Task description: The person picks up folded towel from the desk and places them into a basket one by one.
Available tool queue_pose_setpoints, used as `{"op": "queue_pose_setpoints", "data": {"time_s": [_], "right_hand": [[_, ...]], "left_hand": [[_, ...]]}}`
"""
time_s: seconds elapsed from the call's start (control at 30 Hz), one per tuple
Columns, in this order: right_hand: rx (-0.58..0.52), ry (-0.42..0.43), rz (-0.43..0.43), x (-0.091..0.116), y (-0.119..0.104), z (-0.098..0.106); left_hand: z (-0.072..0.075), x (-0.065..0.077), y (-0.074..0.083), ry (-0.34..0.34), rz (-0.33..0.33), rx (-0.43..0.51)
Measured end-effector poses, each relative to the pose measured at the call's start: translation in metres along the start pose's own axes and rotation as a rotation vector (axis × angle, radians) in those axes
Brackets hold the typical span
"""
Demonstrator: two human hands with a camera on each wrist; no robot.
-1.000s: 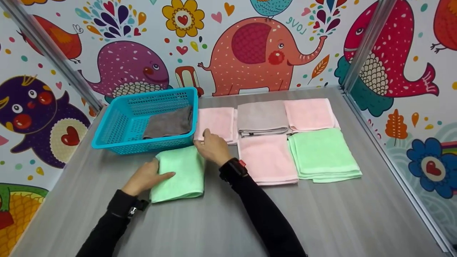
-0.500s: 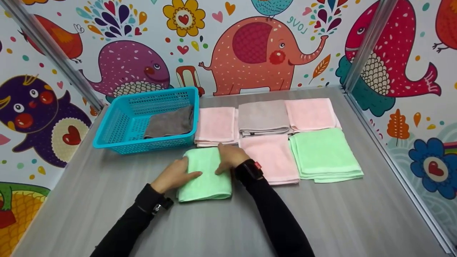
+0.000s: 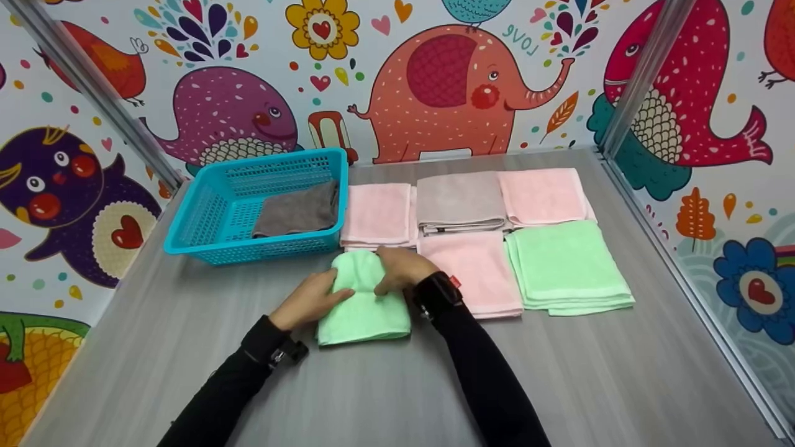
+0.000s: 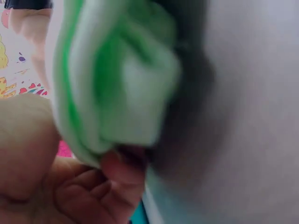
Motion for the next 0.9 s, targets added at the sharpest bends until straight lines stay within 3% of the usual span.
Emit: {"op": "queue_pose_setpoints", "data": {"time_s": [0.2,0.37,0.63,0.77,0.9], "right_hand": [[-0.059,0.019,0.120,0.016,-0.016,0.033],[-0.098,0.053,0.166,0.025,-0.022,0.054],[-0.303,0.071,0.209,0.029,-0.023,0.063],[-0.370,0.171,0.233,0.028,-0.026,0.077],[-0.481,0.295,0.243,0.025,-0.031,0.087]], "left_hand": [[0.022,0.003,0.025,0.061,-0.093,0.064],[0.038,0.006,0.038,0.093,-0.160,0.141],[0.045,0.009,0.041,0.146,-0.148,0.172],[0.057,0.005,0.039,0.221,-0.132,0.280],[0.077,0.001,0.032,0.326,-0.121,0.438]]}}
Point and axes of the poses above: each hand's wrist, its own x-axis away from the middle knuckle, its own z-axis out of the back of the hand, y = z × x, the point moved 9 cm from there along -x, towards the middle knuckle, and after that the axes turned 10 degrees about y, right-handed, at the moved point
